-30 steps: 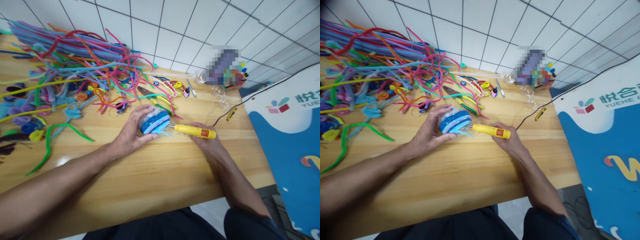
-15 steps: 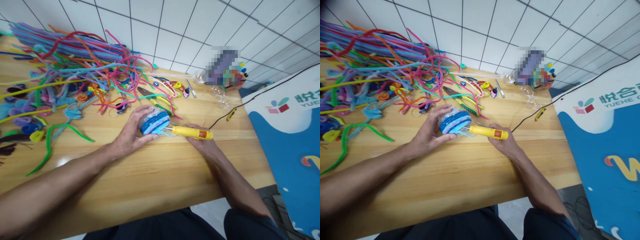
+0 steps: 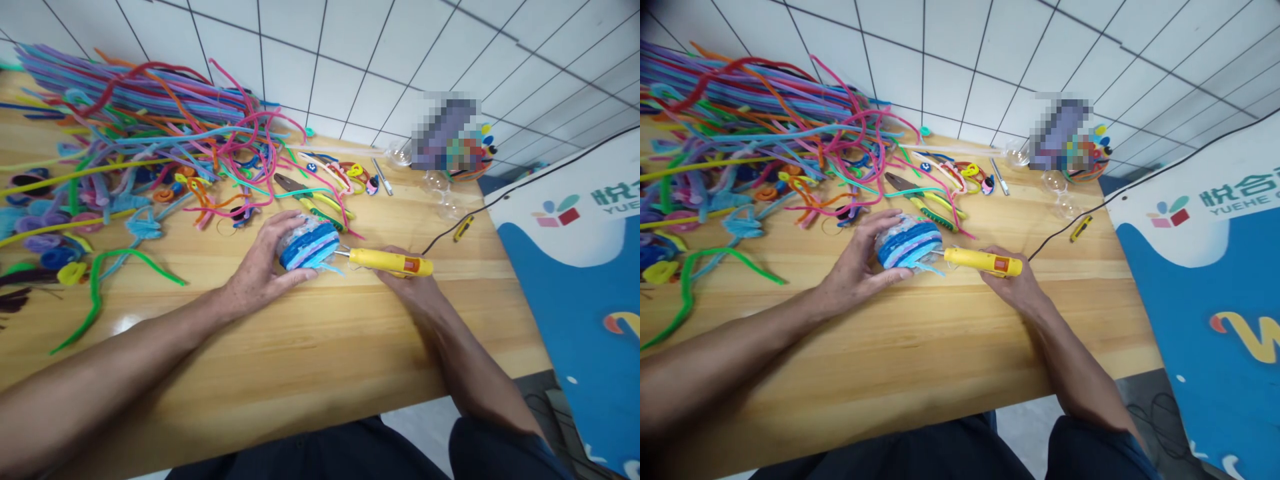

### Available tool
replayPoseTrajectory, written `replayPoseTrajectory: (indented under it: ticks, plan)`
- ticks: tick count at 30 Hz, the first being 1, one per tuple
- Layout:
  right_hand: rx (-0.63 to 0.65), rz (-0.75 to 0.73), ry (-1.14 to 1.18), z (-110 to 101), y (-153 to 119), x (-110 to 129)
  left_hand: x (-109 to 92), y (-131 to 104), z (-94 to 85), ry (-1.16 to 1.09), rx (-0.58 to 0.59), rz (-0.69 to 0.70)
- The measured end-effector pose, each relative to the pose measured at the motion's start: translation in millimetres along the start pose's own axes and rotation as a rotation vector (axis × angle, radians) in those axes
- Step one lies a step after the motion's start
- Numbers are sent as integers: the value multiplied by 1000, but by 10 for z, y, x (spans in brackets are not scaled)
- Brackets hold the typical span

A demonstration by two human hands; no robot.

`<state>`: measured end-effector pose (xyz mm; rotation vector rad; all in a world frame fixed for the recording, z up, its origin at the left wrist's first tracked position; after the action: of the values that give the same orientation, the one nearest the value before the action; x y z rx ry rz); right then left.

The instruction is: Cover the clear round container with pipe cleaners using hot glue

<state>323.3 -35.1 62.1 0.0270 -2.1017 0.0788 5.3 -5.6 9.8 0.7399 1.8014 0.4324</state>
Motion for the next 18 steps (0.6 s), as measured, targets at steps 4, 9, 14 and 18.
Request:
replayPoseTrajectory:
  ticks: [4, 9, 14, 18]
  plan:
    - [23, 13, -14, -10, 13, 15, 1, 2, 3, -9, -2, -8]
    - [38, 33, -30, 36, 31, -29, 12, 6, 8, -24, -13, -8]
    - [46, 28, -26, 76, 23, -108, 15, 4, 8, -19, -11, -8]
    - [41, 25, -34, 115, 21, -145, 16, 5, 4, -9, -6, -6]
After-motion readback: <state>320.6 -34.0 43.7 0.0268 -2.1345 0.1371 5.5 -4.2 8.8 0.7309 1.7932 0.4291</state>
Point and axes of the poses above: each hand's wrist, its own y-axis towards the middle knuckle, its own z-axis out of the palm, x = y × z, the point moved 1 cm from there along y, towards the middle knuckle, and after that the axes turned 4 degrees about -x, right-handed, at the moved point
